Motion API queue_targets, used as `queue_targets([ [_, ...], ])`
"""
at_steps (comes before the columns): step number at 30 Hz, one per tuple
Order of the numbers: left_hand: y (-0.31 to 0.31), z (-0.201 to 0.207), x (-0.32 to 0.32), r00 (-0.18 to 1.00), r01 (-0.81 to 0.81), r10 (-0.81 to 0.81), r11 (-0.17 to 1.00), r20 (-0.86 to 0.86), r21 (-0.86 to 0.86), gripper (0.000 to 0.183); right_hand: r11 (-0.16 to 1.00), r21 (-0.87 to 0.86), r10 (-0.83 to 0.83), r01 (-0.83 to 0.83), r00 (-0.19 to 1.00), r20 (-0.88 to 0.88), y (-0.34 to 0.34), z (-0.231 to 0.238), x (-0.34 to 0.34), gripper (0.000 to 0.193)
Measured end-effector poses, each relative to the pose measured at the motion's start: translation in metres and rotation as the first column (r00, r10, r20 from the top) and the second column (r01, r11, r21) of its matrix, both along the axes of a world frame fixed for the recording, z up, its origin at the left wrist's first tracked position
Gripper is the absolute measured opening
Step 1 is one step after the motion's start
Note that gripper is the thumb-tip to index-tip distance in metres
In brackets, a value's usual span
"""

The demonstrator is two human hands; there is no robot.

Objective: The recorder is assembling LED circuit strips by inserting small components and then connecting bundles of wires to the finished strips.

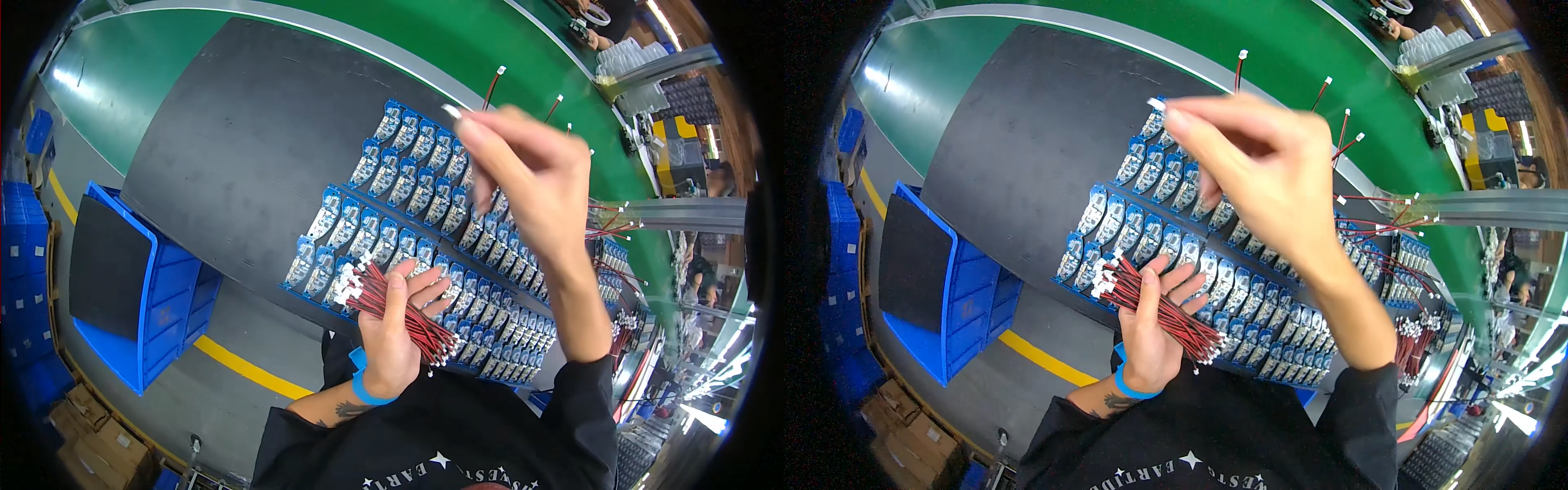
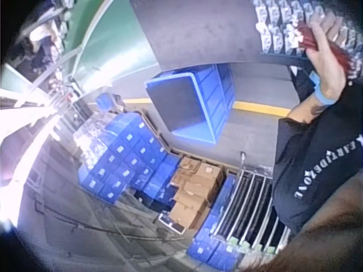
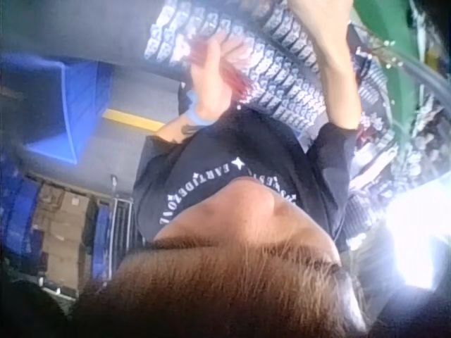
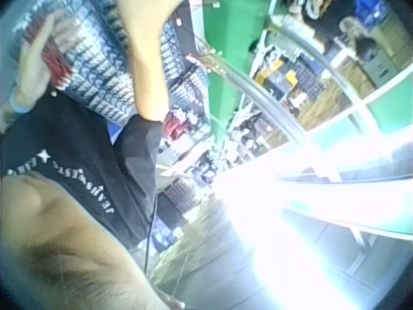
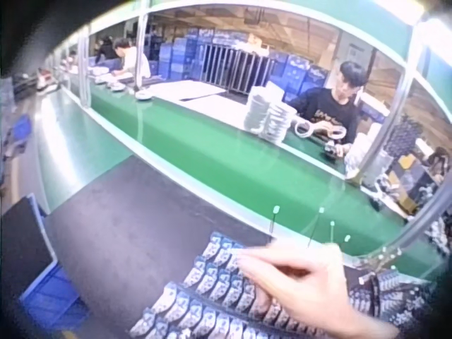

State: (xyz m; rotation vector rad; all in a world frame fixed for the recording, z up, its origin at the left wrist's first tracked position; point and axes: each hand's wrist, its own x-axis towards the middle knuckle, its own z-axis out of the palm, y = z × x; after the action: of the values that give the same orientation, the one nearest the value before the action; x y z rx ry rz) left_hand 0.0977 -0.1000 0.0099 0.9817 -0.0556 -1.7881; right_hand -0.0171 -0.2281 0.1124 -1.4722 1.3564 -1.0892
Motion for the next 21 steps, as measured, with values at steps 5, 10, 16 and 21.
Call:
queue_targets([
  [5, 0.005, 0.001, -0.002, 0.995, 0.098, -0.098, 0.995, -0.017, -0.006, 0.037, 0.824, -0.183, 0.138, -0.537, 0.501, -0.854, -0.062, -0.032, -0.027, 0.012],
  [10, 0.006, 0.0, 0.0, 0.992, 0.121, -0.121, 0.993, -0.021, -0.005, 0.036, 0.676, -0.037, 0.118, -0.736, 0.158, -0.98, -0.083, -0.06, -0.043, 0.013],
  [16, 0.004, -0.001, 0.002, 0.993, 0.113, -0.113, 0.994, -0.03, -0.001, 0.036, 0.666, 0.023, 0.149, -0.746, 0.103, -0.983, -0.081, -0.061, -0.047, 0.011],
  [21, 0.004, -0.003, 0.002, 0.993, 0.113, -0.113, 0.994, -0.042, -0.003, 0.035, 0.673, 0.049, 0.137, -0.738, 0.06, -0.989, -0.081, -0.063, -0.046, 0.01],
])
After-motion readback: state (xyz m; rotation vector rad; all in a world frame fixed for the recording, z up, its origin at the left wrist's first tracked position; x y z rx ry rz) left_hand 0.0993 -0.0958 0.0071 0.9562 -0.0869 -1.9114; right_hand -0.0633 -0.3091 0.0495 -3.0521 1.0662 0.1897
